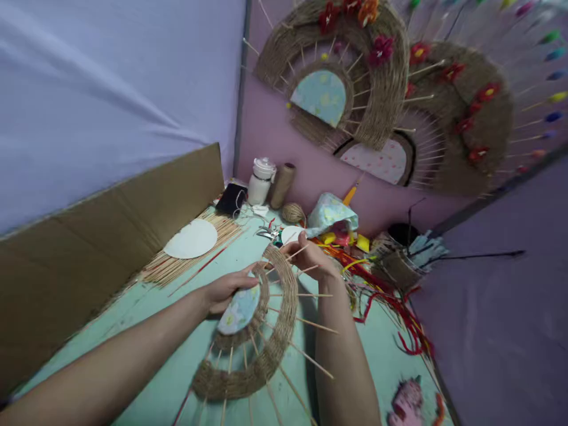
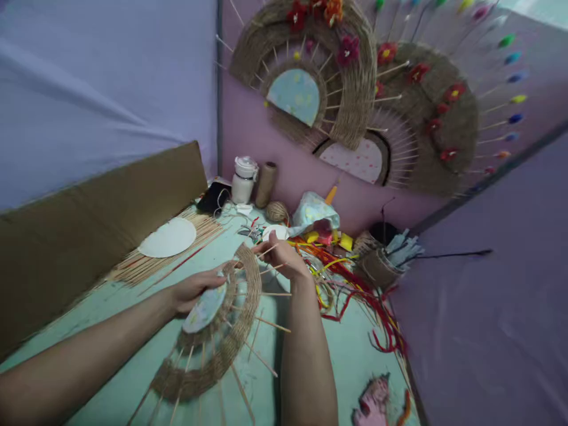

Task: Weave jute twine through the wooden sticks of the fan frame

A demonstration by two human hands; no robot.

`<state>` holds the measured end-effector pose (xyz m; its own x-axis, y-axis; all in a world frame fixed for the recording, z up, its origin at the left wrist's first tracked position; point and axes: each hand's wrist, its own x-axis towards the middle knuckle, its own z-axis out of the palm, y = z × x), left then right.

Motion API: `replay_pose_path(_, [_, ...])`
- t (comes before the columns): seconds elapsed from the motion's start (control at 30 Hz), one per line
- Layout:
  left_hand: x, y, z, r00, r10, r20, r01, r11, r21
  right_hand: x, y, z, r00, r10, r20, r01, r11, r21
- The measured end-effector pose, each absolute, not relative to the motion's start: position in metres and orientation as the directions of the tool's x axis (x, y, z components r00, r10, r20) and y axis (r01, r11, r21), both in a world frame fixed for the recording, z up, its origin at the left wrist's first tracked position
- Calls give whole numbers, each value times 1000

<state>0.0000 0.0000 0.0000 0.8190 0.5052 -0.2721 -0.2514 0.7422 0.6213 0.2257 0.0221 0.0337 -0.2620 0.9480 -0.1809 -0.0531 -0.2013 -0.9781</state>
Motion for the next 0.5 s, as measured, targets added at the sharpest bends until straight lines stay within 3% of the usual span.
replay_pose_path(0.27, [5, -1, 2, 796, 542, -271, -278, 725, 631, 226, 27, 28, -149, 972, -183, 10, -183, -983])
replay_pose_path(0.5, [9, -3, 1, 775, 583, -244, -264, 650, 713, 225, 28, 26, -98, 972, -214, 48, -211, -976])
